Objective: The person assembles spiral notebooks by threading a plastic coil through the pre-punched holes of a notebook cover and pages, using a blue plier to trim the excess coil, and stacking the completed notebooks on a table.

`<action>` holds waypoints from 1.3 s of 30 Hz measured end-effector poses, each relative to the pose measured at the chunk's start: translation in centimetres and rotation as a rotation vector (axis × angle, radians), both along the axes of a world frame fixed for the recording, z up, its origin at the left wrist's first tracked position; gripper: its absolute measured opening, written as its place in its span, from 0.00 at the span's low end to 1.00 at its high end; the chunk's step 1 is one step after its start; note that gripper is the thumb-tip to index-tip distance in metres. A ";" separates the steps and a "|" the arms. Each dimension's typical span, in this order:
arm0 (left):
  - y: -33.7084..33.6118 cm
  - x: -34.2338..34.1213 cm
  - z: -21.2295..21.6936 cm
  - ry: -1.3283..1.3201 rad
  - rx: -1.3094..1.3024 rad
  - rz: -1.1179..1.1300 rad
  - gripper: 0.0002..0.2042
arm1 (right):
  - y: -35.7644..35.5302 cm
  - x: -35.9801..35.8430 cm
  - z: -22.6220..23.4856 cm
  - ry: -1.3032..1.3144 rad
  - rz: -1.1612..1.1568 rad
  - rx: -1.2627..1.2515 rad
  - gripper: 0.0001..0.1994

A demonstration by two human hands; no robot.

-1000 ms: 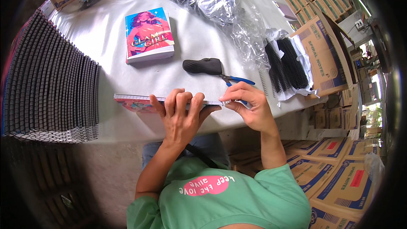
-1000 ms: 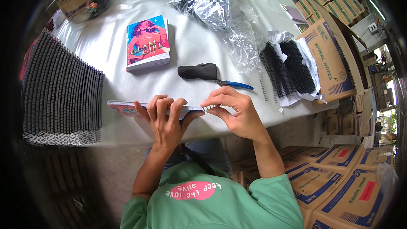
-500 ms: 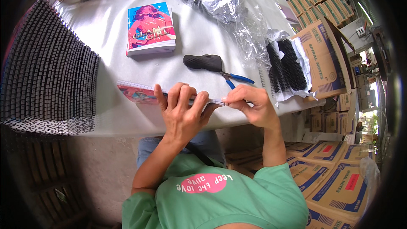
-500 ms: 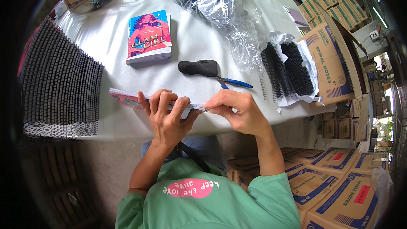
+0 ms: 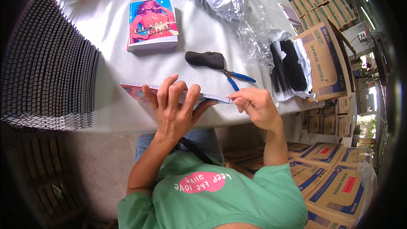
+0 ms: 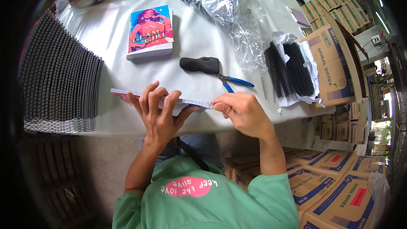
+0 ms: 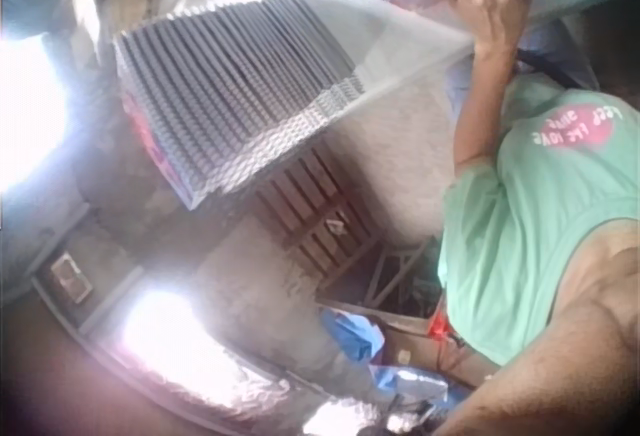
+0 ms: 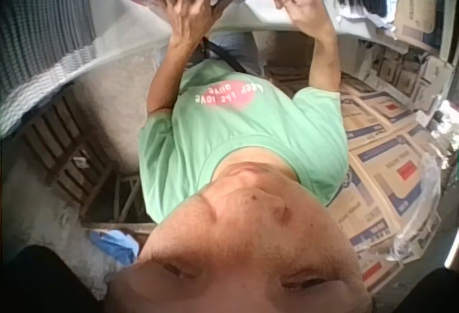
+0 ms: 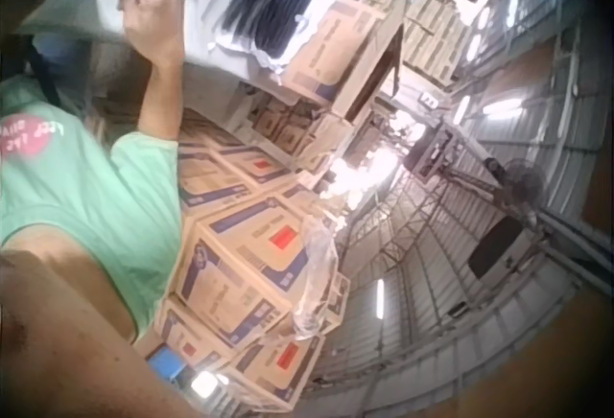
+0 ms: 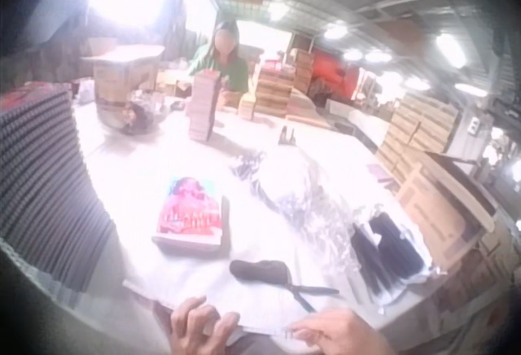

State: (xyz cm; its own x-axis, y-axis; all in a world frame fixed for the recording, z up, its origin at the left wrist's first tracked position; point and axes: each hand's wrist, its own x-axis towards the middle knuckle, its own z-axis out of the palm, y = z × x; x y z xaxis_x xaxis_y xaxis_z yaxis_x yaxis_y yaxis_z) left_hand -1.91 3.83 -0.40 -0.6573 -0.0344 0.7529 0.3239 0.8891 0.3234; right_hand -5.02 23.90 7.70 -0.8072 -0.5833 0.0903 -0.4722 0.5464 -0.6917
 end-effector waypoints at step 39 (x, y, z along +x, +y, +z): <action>-0.9 -2.0 0.1 0.109 0.134 -0.144 0.26 | -0.5 -5.7 -3.8 -0.444 0.266 -0.690 0.07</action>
